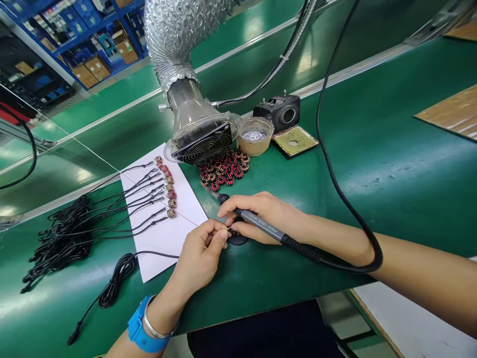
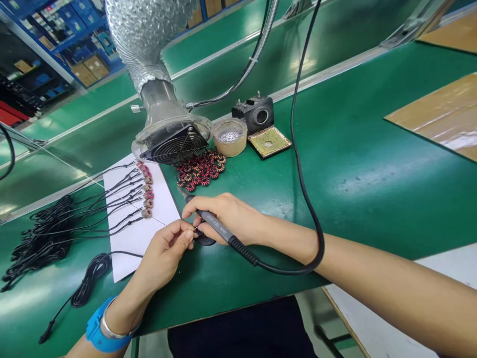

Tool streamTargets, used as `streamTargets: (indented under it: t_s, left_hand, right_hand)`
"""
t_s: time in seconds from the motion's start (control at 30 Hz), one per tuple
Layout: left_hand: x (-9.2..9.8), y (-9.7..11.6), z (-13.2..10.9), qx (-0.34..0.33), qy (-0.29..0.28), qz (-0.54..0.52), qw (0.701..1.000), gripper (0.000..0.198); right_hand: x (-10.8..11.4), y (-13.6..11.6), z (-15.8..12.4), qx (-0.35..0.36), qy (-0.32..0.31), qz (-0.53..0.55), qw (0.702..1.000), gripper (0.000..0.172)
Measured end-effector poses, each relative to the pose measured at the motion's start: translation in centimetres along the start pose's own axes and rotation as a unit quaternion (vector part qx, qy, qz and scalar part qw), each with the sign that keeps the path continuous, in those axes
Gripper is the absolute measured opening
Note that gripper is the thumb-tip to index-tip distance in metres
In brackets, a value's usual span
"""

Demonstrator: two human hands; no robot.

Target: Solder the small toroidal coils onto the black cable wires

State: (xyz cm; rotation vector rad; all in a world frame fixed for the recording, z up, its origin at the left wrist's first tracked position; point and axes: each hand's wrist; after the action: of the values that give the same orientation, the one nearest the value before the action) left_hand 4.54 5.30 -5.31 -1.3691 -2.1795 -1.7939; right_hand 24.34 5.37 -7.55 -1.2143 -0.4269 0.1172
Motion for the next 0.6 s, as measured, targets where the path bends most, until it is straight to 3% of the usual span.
streamTargets:
  t_s: [0.27, 0.6]
  left_hand:
    - [0.06, -0.14, -0.03, 0.002, -0.011, 0.028, 1.0, 0.026]
    - [0.13, -0.04, -0.14, 0.006, -0.019, 0.022, 1.0, 0.026]
  right_hand:
    - [-0.05, 0.11, -0.2, 0.033, -0.01, -0.03, 0.999, 0.024]
    - [-0.05, -0.45, -0.63, 0.066, 0.004, 0.007, 0.998, 0.027]
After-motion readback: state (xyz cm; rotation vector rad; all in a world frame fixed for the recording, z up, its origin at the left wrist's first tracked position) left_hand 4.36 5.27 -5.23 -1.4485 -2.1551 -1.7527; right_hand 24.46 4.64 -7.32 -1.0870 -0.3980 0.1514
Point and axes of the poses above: each hand's wrist, its own z-axis towards the middle knuckle, its own x-axis out of the back of the hand, y = z × x, and after that the axes turned 13 degrees about z, right-handed
